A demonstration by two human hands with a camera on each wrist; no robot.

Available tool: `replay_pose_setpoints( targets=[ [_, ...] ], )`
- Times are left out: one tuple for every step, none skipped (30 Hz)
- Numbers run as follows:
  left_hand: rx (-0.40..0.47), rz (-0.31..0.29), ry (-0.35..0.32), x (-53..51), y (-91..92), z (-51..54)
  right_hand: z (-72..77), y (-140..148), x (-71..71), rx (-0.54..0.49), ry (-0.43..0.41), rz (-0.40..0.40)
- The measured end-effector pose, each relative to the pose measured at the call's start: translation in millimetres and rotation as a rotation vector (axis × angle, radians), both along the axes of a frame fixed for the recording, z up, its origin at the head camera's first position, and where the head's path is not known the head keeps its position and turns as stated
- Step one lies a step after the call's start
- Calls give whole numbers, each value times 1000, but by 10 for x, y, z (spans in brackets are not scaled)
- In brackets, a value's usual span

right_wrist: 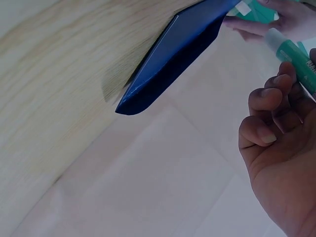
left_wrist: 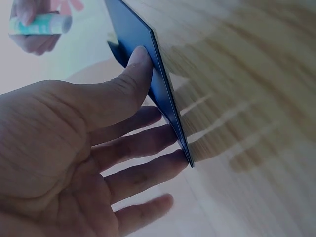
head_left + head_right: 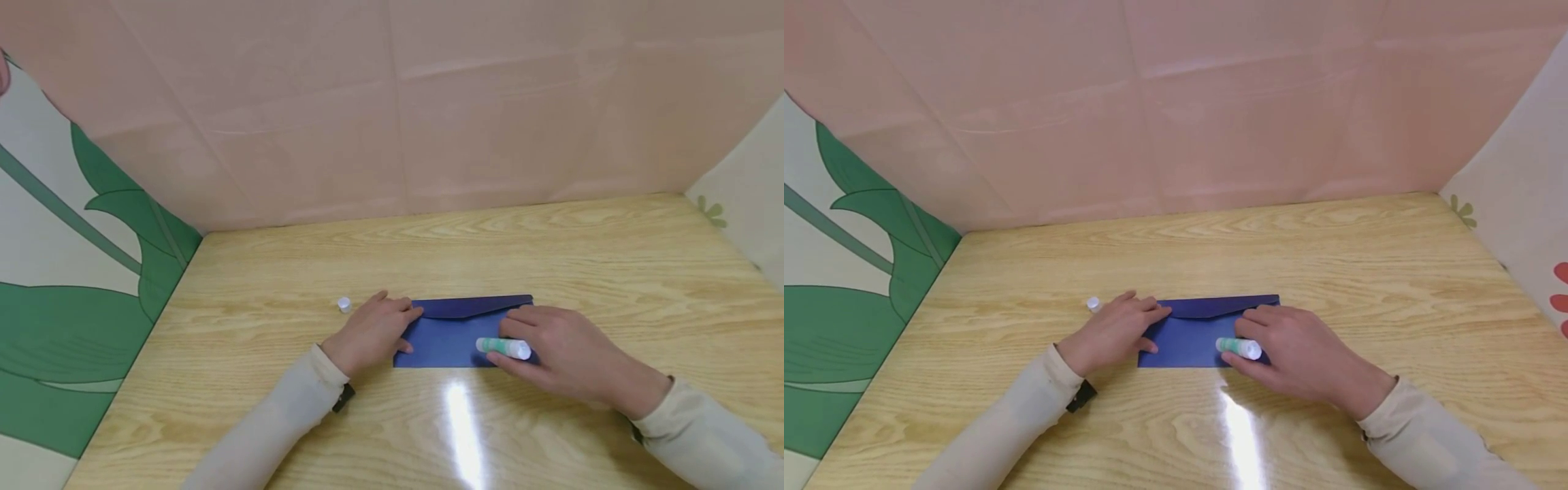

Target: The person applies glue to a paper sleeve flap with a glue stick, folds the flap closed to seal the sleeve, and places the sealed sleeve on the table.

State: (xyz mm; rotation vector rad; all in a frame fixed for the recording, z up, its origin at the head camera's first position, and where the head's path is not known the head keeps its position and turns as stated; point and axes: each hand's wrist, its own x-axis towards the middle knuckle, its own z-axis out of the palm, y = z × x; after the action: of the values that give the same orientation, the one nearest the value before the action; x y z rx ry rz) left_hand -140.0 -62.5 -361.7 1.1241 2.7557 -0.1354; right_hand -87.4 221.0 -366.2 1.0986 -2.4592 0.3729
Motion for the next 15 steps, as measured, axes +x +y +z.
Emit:
replay_pose_setpoints(
  targets=[
    [-9, -7, 2, 1, -6, 3, 1, -1, 1, 2, 0, -1],
    [-17, -15, 5, 5, -14, 8, 5, -3, 0, 4, -2, -3],
    [-25, -26, 11, 8, -23, 12, 9, -5, 0, 5, -4, -5],
    [-35, -35, 14, 12, -31, 15, 13, -5, 1, 5, -7, -8],
    [-45, -43, 17, 18, -40, 17, 15, -4, 3, 5, -11, -13],
    [-56, -50, 21, 25, -48, 19, 18, -3, 4, 4, -16, -18],
    [-67, -55, 23, 33, -55, 18, 20, -2, 4, 2, -20, -22],
    [-79, -61, 29, 43, -62, 16, 20, -1, 6, -3, -24, -22],
    [-87, -66, 28, 53, -68, 10, 20, 0, 7, -5, -24, -23],
    [-94, -71, 34, 68, -74, 6, 19, 1, 7, -6, -24, -23],
    [-97, -74, 38, 84, -78, -1, 19, 0, 6, -6, -22, -22],
    [-96, -76, 44, 100, -80, -9, 19, -4, 5, -4, -18, -21],
    [-95, -78, 57, 116, -82, -18, 18, -6, 3, -2, -15, -20],
    [-97, -80, 75, 135, -82, -26, 18, -10, 1, 1, -12, -19],
    [-101, -81, 95, 152, -82, -35, 18, -15, 0, 2, -14, -19]
  ],
)
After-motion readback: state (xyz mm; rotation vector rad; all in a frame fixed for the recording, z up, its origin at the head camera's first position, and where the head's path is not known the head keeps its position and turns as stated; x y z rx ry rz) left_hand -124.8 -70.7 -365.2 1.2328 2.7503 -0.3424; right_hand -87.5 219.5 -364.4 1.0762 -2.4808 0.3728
